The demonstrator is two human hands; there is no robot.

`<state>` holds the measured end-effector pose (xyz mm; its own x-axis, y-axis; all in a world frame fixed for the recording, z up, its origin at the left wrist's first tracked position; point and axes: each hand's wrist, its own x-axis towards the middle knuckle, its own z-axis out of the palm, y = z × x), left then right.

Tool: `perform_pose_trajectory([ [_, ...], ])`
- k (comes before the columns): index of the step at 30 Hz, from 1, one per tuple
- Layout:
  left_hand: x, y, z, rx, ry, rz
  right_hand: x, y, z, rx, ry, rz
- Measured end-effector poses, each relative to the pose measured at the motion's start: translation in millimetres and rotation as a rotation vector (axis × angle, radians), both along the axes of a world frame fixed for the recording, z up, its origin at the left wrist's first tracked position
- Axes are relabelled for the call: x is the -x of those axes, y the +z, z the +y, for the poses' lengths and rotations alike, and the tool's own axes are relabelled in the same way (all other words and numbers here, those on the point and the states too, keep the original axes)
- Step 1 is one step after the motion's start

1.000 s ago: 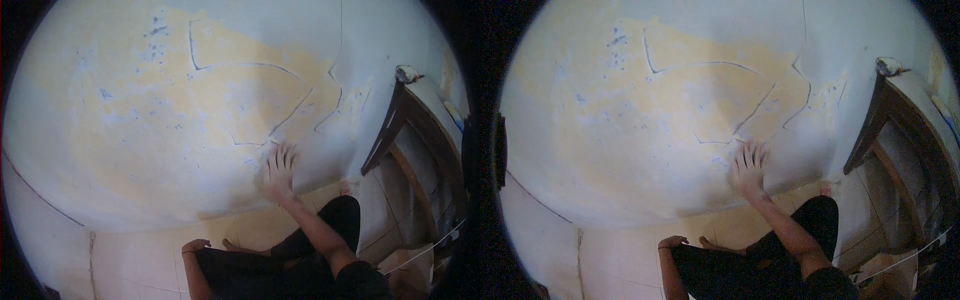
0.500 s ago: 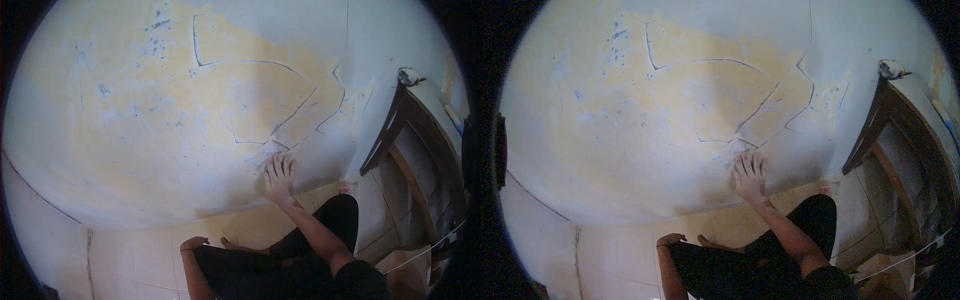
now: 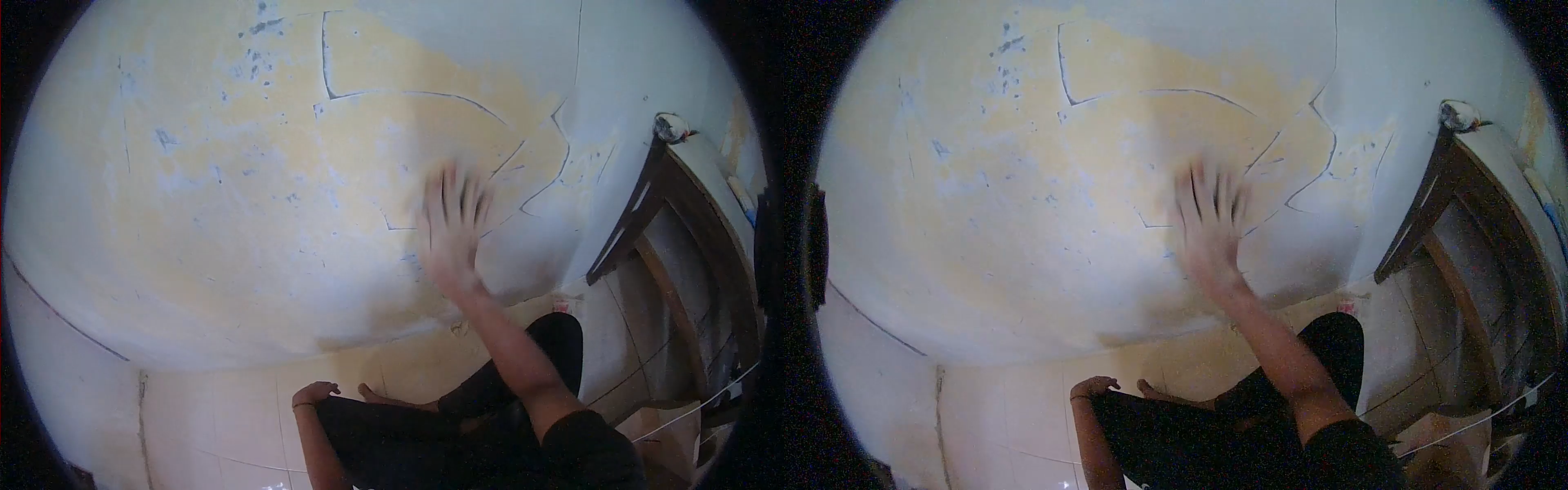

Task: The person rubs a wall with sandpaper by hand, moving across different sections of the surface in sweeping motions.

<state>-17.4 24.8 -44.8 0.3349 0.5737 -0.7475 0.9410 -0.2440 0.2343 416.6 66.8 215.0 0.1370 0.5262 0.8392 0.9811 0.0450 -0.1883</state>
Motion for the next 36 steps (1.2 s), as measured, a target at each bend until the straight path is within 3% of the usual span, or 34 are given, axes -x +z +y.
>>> perform_pose_trajectory([
  [2, -4.4, 6.0, -5.5, 0.0, 0.068, -0.017, 7.5, -124.8, -8.9, 0.202, 0.098, 0.031],
  [5, 11.8, -27.1, -1.5, 0.008, 0.106, 0.042, 2.2, -152.2, -15.7, 0.205, 0.101, -0.004],
  [6, 3.9, -12.4, 0.7, -0.018, 0.075, 0.03, -0.6, -124.5, -6.1, 0.141, 0.072, -0.033],
  [8, -20.5, 32.6, -13.6, -0.031, 0.013, 0.014, -1.0, -17.1, -0.7, 0.049, -0.003, 0.041],
  [9, -16.9, 23.9, -10.3, -0.034, -0.066, 0.048, -5.9, 31.6, 5.2, -0.107, 0.002, 0.054],
  [10, -16.1, 21.5, -11.1, -0.021, -0.009, 0.032, -11.4, 76.6, 6.7, -0.194, 0.004, 0.046],
  [12, -19.2, 23.5, -7.1, -0.011, 0.106, -0.004, -16.1, 109.3, 14.4, -0.309, -0.003, 0.038],
  [14, -9.2, 15.1, -3.8, -0.036, -0.016, 0.004, -18.2, 117.4, 18.5, -0.357, -0.023, 0.032],
  [15, -7.8, 12.4, -4.1, -0.049, -0.077, 0.005, -17.4, 103.4, 16.5, -0.299, -0.005, 0.028],
  [17, -7.7, 5.9, -2.9, 0.009, 0.082, 0.0, -11.8, 33.1, 9.5, -0.155, 0.013, 0.023],
  [21, -1.9, -5.5, -3.7, 0.079, 0.334, 0.015, -5.2, -171.3, -16.0, 0.197, 0.075, 0.059],
  [24, 4.1, -17.0, -0.6, 0.093, 0.334, 0.021, -6.0, -118.3, -14.5, 0.154, 0.015, 0.062],
  [27, 6.0, -14.8, -0.8, 0.022, 0.183, -0.021, -15.0, 22.2, 3.2, -0.113, -0.021, 0.11],
  [29, 0.6, -6.2, -1.5, 0.067, 0.257, -0.028, -21.3, 99.6, 5.6, -0.262, -0.017, 0.09],
  [33, -20.8, 24.6, -6.8, 0.072, 0.344, 0.032, -22.3, 106.9, 17.0, -0.31, -0.046, 0.071],
  [36, 6.5, -14.5, -2.5, 0.005, 0.24, -0.031, -15.4, -5.9, 4.3, -0.029, -0.044, 0.05],
])
